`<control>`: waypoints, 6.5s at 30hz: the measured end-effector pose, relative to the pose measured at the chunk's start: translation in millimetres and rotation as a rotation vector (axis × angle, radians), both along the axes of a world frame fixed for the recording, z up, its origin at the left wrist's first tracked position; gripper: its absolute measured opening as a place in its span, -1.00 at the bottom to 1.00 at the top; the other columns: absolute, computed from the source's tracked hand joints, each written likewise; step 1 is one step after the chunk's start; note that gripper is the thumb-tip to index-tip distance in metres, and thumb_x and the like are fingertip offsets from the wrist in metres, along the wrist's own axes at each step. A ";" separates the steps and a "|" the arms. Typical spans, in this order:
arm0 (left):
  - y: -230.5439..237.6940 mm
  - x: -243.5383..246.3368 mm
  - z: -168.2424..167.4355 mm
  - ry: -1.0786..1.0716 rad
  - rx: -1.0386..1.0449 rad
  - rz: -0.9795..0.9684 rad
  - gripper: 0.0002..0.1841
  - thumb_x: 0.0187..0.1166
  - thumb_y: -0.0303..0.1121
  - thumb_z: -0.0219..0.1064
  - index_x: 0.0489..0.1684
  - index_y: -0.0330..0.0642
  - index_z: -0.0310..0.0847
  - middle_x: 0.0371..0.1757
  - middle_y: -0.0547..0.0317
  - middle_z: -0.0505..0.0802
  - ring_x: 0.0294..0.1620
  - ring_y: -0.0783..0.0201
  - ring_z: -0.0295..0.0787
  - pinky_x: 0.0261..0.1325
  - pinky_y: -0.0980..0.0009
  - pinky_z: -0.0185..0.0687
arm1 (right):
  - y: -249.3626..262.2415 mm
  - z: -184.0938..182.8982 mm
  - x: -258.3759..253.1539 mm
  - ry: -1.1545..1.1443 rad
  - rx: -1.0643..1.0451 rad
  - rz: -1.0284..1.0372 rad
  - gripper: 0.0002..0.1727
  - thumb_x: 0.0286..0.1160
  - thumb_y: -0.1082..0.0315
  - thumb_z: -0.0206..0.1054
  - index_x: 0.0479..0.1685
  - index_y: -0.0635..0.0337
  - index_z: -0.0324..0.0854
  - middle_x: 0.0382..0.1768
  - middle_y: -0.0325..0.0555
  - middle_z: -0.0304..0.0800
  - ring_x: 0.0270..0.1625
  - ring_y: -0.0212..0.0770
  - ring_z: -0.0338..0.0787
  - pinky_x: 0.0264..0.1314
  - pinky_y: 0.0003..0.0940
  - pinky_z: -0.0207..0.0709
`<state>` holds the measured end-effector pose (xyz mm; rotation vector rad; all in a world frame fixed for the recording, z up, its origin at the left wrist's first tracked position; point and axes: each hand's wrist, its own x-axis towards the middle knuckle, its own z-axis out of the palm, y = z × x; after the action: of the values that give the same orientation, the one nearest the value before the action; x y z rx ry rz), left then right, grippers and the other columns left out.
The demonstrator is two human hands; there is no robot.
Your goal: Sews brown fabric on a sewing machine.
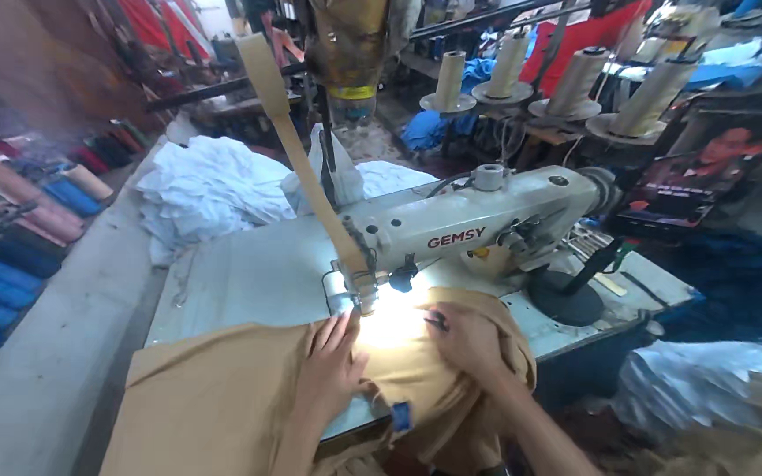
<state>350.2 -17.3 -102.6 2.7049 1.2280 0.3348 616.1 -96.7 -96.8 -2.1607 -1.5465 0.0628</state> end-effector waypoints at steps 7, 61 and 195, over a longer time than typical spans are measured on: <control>2.0 20.0 -3.0 -0.183 -0.055 -0.036 -0.50 0.82 -0.22 -0.01 0.66 -0.17 0.48 0.73 0.06 0.51 0.80 0.09 0.31 0.88 0.00 -0.02 | -6.8 -0.4 46.0 -0.051 -0.027 0.037 -0.66 0.55 0.08 0.34 0.09 0.08 0.81 -0.07 0.04 0.90 -0.16 0.15 0.88 -0.18 0.28 0.66; -28.4 40.2 5.9 -0.506 -0.284 0.334 -0.72 0.70 -0.18 0.23 -0.01 -0.12 0.82 -0.05 0.11 0.86 -0.03 0.19 0.82 0.16 0.13 0.73 | 3.3 13.5 -42.3 0.602 -0.049 0.372 -0.45 0.86 -0.09 -0.14 0.44 0.02 0.57 -0.31 -0.22 0.75 -0.37 -0.26 0.69 -0.26 -0.19 0.64; 19.9 43.5 -0.4 -0.101 0.105 0.238 -0.55 0.50 -0.35 0.27 0.39 0.09 0.74 0.55 0.19 0.68 0.54 0.08 0.58 0.59 -0.08 0.31 | 56.0 43.7 -93.6 0.061 -0.466 0.290 -0.60 0.63 0.20 0.17 0.35 0.04 0.69 0.17 0.07 0.84 0.27 0.16 0.81 0.21 0.29 0.60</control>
<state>393.7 2.6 -103.0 2.5912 1.5457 0.5730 522.4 -40.7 -53.2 -2.2151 -1.9465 0.6344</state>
